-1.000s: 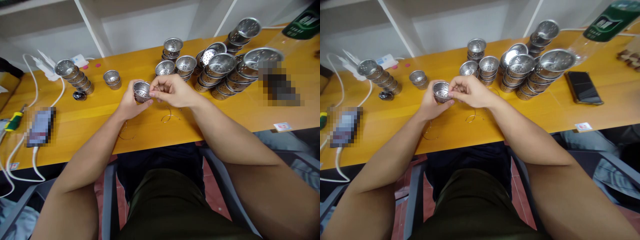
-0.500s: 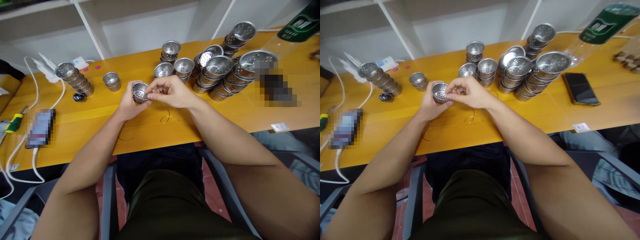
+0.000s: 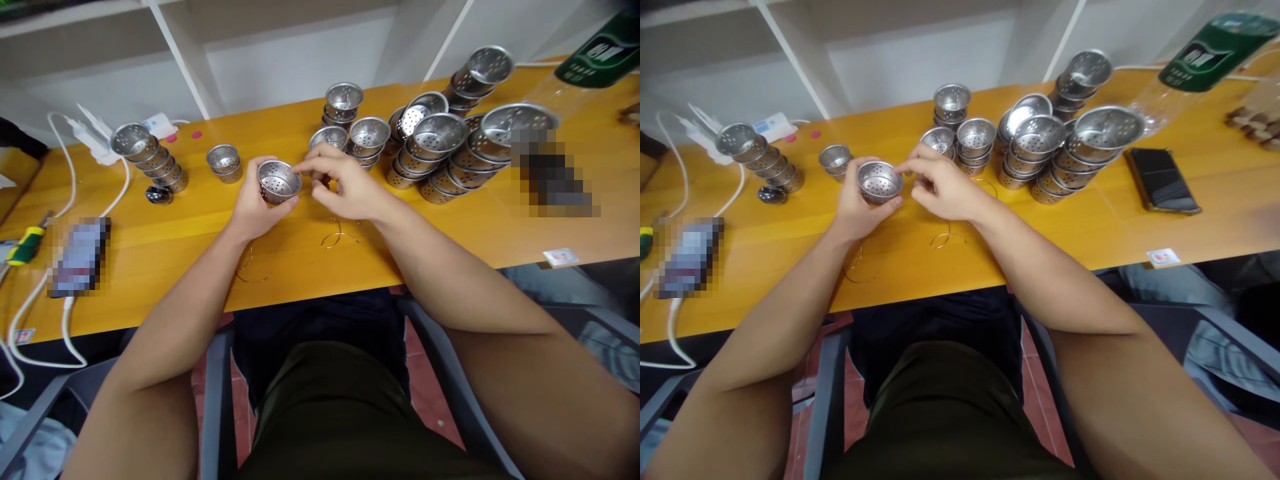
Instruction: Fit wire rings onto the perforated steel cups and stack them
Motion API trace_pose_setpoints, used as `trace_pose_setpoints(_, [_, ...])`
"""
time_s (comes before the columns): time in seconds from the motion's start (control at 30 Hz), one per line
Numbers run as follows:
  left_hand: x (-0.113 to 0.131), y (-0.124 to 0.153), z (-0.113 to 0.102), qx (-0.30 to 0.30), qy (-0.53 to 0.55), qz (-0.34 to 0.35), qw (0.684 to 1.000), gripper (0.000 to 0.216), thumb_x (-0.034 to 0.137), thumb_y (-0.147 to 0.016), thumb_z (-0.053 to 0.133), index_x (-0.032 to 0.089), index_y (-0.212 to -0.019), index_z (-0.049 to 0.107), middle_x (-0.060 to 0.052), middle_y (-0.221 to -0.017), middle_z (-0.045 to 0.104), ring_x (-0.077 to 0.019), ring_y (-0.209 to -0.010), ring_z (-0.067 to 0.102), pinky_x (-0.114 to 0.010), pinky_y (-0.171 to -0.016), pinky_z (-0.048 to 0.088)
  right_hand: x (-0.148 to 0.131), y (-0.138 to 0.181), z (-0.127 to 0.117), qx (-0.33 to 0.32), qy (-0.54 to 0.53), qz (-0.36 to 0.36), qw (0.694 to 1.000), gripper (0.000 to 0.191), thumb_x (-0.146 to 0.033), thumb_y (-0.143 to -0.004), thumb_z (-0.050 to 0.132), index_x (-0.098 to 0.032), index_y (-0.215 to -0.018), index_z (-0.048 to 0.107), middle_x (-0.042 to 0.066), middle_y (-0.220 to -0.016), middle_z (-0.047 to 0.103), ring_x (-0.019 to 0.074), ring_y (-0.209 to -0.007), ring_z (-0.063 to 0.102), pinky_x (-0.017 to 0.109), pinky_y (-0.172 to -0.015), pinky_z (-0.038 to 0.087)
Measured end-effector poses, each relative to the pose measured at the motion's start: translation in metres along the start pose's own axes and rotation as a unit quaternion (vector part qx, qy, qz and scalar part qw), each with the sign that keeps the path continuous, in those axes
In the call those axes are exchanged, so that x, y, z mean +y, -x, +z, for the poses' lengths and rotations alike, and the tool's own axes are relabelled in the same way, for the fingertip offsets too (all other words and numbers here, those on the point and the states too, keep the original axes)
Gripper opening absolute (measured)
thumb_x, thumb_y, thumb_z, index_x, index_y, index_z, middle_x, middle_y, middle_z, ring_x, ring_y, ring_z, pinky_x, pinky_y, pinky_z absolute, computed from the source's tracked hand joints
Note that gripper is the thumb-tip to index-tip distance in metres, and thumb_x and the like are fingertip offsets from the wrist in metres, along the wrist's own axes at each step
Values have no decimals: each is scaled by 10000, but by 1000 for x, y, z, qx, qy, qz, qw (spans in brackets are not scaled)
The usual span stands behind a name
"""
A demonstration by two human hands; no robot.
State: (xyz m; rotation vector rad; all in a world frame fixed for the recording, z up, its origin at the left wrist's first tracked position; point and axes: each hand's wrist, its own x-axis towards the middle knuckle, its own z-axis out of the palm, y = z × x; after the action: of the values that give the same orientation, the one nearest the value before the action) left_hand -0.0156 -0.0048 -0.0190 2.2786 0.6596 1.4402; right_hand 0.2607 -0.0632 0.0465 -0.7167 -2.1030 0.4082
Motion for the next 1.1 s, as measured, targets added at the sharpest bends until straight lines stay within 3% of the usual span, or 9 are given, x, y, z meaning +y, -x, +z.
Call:
trace_pose_setpoints(0.17, [2,0,1,-8,-8,-8,1000,1051,960,-915,967,300,-1597,516,-129,-1423,710,-332,-1226,811,-546,-1129,735,-7,0,-2,-32,30,3,999,364,-201,-1052,741,-264,-1394,850,142,-1407,750,298,-1115,722,485,-1019,692])
trace_pose_setpoints(0.33, [3,0,-1,-14,-10,-11,1000,1058,946,-903,990,309,-1594,504,-120,-1443,706,-346,-1275,808,-560,-1183,717,-8,-1,0,-41,28,8,999,351,-206,-1074,721,-266,-1388,866,147,-1445,746,329,-1201,731,515,-1060,702])
trace_pose_setpoints(0.63, [5,-1,-2,-33,2,4,999,1076,982,-919,945,309,-1623,487,-122,-1438,717,-350,-1269,818,-573,-1187,728,-5,-1,1,-41,13,20,999,342,-194,-1063,710,-262,-1338,901,120,-1464,773,303,-1202,762,490,-1072,690])
trace_pose_setpoints(0.87, [9,-4,1,-20,-18,6,1000,1065,915,-918,1002,311,-1624,482,-116,-1407,729,-337,-1219,823,-570,-1160,743,-8,-2,4,4,45,22,999,216,-258,-1108,736,-256,-1259,891,128,-1359,838,324,-1201,798,516,-1114,675])
trace_pose_setpoints(1.1, [13,-4,-4,-30,-14,11,999,1079,961,-911,970,326,-1629,475,-104,-1416,712,-342,-1240,813,-578,-1210,707,0,-1,10,7,-7,24,1000,273,-218,-1116,693,-260,-1256,924,101,-1369,831,284,-1219,782,458,-1083,677])
